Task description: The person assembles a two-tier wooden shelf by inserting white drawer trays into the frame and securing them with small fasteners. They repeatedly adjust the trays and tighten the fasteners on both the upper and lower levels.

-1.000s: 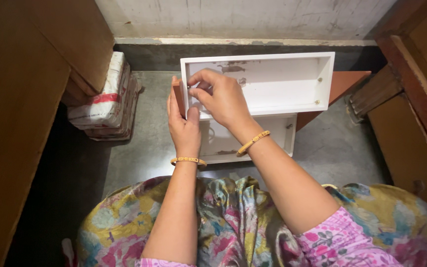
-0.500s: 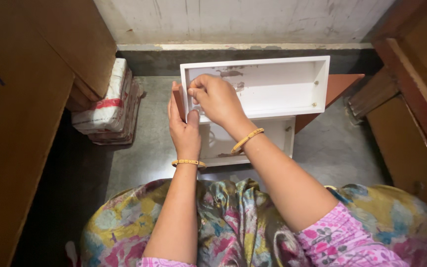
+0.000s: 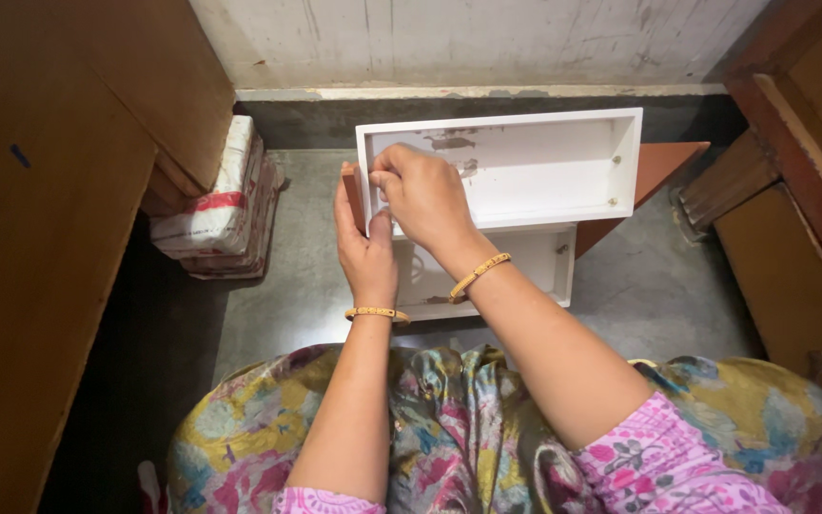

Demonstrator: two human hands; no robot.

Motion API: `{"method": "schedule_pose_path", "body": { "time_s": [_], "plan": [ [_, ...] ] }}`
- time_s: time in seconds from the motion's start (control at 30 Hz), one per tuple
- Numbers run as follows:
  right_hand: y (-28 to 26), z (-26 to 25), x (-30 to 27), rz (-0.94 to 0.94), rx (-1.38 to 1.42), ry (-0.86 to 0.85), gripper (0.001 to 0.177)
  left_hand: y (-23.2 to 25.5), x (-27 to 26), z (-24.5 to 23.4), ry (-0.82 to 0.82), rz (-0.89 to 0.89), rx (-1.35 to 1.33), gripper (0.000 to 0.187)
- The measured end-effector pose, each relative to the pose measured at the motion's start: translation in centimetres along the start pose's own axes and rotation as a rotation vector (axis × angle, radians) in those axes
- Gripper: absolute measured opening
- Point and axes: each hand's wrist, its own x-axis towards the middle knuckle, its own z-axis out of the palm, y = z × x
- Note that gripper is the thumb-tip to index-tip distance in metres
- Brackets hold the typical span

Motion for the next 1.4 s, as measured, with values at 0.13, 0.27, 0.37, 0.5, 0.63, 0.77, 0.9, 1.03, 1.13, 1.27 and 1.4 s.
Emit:
{"method": "schedule_pose_path", "body": {
  "time_s": [0.13, 0.27, 0.37, 0.5, 0.63, 0.77, 0.9, 1.03, 1.13, 1.27, 1.4],
  "plan": [
    [-0.2, -1.2, 0.9, 0.145, 0.110, -0.154, 0.015, 0.0, -0.1, 0.0, -0.011, -0.045, -0.040, 0.067],
    [-0.3, -2.5, 0.9, 0.305, 0.389, -0.276, 0.018, 0.2, -0.1, -0.6, -0.043, -0.057, -0.060, 0.064],
    [-0.4, -2.0, 0.2, 0.228, 0.304, -0.186, 0.015, 0.2, -0.3, -1.0, -0.061, -0.020, -0.051, 0.062],
    [-0.2, -0.9, 0.2, 0.044, 0.096, -0.066, 0.014, 0.3, -0.5, -1.2, -0.062, -0.046, -0.013, 0.063],
    [0.1, -0.3, 0.5, 0.079, 0.025, -0.056, 0.014, 0.1, -0.3, -1.0, -0.051, -0.068, -0.024, 0.063],
    [0.4, -1.3, 1.1, 0.272, 0.230, -0.235, 0.016, 0.8, -0.3, -1.2, -0.082, -0.082, -0.089, 0.065],
    [0.8, -2.4, -0.1, 0.336, 0.389, -0.273, 0.014, 1.9, -1.8, -0.3, 0.119, 0.038, 0.213, 0.064],
    [1.3, -3.1, -0.7, 0.192, 0.343, -0.405, 0.016, 2.5, -4.1, 1.4, 0.267, -0.051, 0.387, 0.056],
    [1.0, -2.9, -0.7, 0.075, 0.044, -0.430, 0.017, 2.5, -4.6, 1.6, 0.256, -0.071, 0.315, 0.053],
    [0.1, -2.6, -1.3, 0.050, -0.085, -0.384, 0.016, 2.0, -4.5, 1.3, 0.262, -0.076, 0.210, 0.052],
    [-0.6, -2.2, -2.2, 0.043, -0.153, -0.312, 0.016, 1.5, -4.4, 1.1, 0.246, -0.056, 0.195, 0.050]
  ]
}}
